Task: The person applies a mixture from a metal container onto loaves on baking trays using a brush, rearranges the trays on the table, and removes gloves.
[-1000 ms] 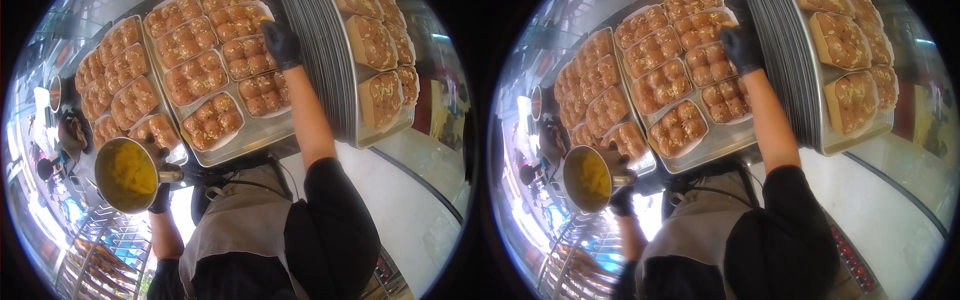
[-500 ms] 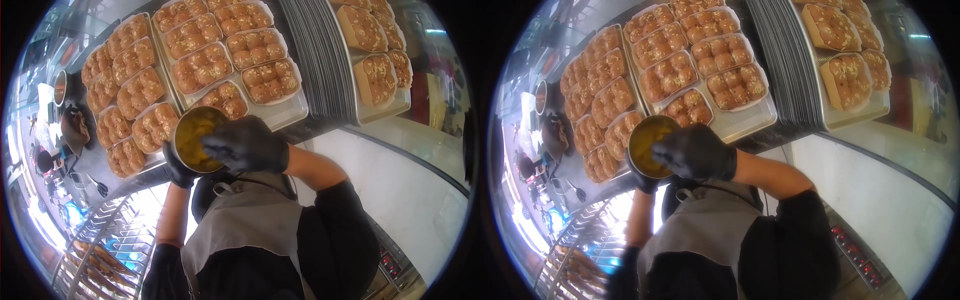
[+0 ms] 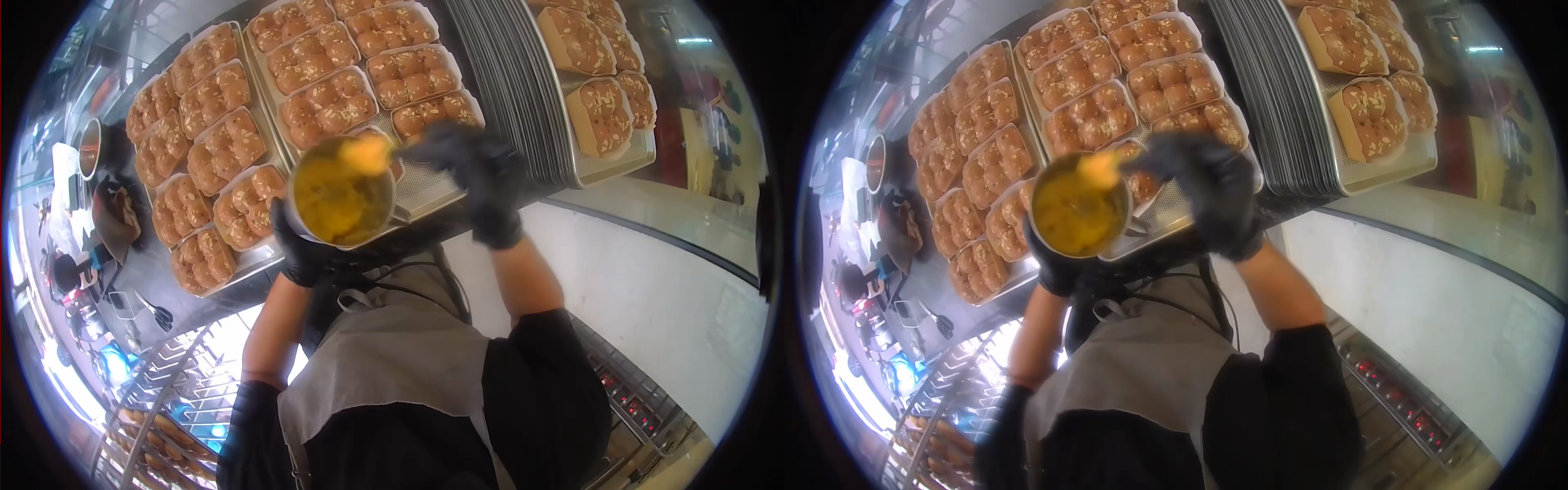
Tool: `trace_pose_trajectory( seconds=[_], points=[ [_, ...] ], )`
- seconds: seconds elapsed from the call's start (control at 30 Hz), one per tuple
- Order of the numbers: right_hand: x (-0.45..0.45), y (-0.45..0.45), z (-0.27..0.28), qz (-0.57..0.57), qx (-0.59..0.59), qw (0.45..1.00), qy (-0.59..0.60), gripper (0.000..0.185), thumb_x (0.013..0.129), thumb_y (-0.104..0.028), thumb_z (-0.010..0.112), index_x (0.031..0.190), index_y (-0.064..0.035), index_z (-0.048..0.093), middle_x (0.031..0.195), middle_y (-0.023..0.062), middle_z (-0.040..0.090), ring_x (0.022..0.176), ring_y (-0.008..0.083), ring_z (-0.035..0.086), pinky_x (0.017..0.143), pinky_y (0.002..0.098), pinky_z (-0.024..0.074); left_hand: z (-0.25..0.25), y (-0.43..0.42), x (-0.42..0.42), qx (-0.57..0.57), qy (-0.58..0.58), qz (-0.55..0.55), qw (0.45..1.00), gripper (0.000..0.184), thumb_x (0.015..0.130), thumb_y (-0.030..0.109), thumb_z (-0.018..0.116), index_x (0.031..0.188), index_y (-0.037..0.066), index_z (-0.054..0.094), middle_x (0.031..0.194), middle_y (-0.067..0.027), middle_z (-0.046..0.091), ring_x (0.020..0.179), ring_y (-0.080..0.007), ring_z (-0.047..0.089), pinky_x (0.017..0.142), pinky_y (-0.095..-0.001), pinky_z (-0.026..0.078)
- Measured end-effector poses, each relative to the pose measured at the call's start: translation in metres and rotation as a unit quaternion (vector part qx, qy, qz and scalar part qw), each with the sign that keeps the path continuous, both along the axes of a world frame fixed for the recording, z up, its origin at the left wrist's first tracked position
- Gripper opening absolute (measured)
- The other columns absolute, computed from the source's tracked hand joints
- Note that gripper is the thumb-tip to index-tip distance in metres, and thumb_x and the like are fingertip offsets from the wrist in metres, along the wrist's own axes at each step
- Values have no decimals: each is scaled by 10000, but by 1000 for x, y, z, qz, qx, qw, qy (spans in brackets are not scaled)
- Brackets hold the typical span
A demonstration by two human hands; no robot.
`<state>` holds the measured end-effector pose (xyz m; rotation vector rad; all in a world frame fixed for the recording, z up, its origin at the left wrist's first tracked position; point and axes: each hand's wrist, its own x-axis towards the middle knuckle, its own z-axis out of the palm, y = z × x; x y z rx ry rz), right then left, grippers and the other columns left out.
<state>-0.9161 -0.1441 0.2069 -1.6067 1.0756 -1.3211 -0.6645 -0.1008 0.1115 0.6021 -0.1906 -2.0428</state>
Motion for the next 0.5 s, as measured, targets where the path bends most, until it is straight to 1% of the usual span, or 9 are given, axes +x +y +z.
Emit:
trace_pose_trajectory(
  seconds=[0.07, 0.13, 0.17, 0.27, 0.3, 0.37, 0.4, 0.47, 0.5],
  points=[
    [-30, -27, 7, -102, 56, 990, -74, 269, 987, -237, 573, 1016, 3, 690, 871, 89, 737, 599, 74, 562, 535, 205, 425, -16, -12, 16, -107, 79, 63, 989, 862, 899, 703, 410, 1512, 111, 282, 1492, -179, 370, 1346, -375, 405, 1101, -533, 381],
    [-43, -63, -14, -214, 91, 963, -138, 308, 1001, -268, 547, 1019, 8, 684, 798, 79, 734, 559, 57, 485, 511, 188, 364, -27, -25, 44, -75, 71, 89, 991, 839, 911, 675, 420, 1512, 108, 275, 1490, -179, 369, 1339, -377, 408, 1091, -548, 383],
    [-46, -81, -27, -217, 95, 961, -140, 308, 1001, -268, 547, 1019, 8, 684, 798, 79, 734, 559, 57, 485, 511, 188, 364, -32, -29, 63, -43, 63, 115, 990, 816, 922, 646, 429, 1511, 104, 268, 1488, -179, 368, 1332, -380, 410, 1082, -563, 385],
    [-42, -136, -86, -228, 83, 968, -64, 295, 984, -270, 580, 985, 3, 691, 764, 67, 733, 562, 64, 514, 533, 200, 402, -42, -39, 97, 53, 39, 193, 979, 754, 957, 562, 457, 1508, 93, 248, 1482, -179, 366, 1311, -387, 418, 1052, -607, 391],
    [-39, -149, -113, -204, 67, 976, -19, 276, 982, -261, 581, 973, -11, 696, 773, 74, 736, 570, 83, 555, 548, 224, 434, -32, -44, 96, 59, 36, 192, 979, 754, 957, 562, 457, 1508, 93, 248, 1482, -179, 366, 1311, -387, 418, 1052, -607, 391],
    [-47, -163, -138, -181, 60, 981, 27, 258, 980, -252, 581, 961, -24, 702, 781, 81, 740, 578, 103, 595, 563, 248, 465, 20, -63, 85, -32, 127, 98, 987, 755, 949, 506, 517, 1496, 67, 236, 1392, -173, 439, 1232, -385, 453, 921, -643, 440],
    [-61, -167, -140, -233, 31, 965, 115, 241, 971, -253, 592, 956, -42, 707, 798, 82, 740, 603, 134, 633, 591, 270, 490, 41, -77, 76, -61, 183, 5, 981, 685, 906, 333, 613, 1470, 75, 323, 1490, -165, 358, 1193, -346, 431, 936, -454, 443],
    [-77, -170, -130, -316, -25, 905, 284, 183, 942, -244, 620, 950, -83, 708, 862, 87, 733, 679, 221, 698, 646, 314, 533, 32, -74, 84, -73, 173, 28, 982, 690, 901, 330, 619, 1471, 82, 319, 1502, -164, 333, 1192, -341, 421, 936, -456, 445],
    [-74, -170, -131, -312, -21, 905, 287, 183, 942, -244, 620, 950, -83, 708, 862, 87, 733, 679, 221, 698, 646, 314, 533, 28, -69, 88, -87, 162, 51, 982, 696, 896, 328, 624, 1472, 89, 316, 1514, -163, 308, 1192, -336, 411, 937, -458, 447]
  ],
)
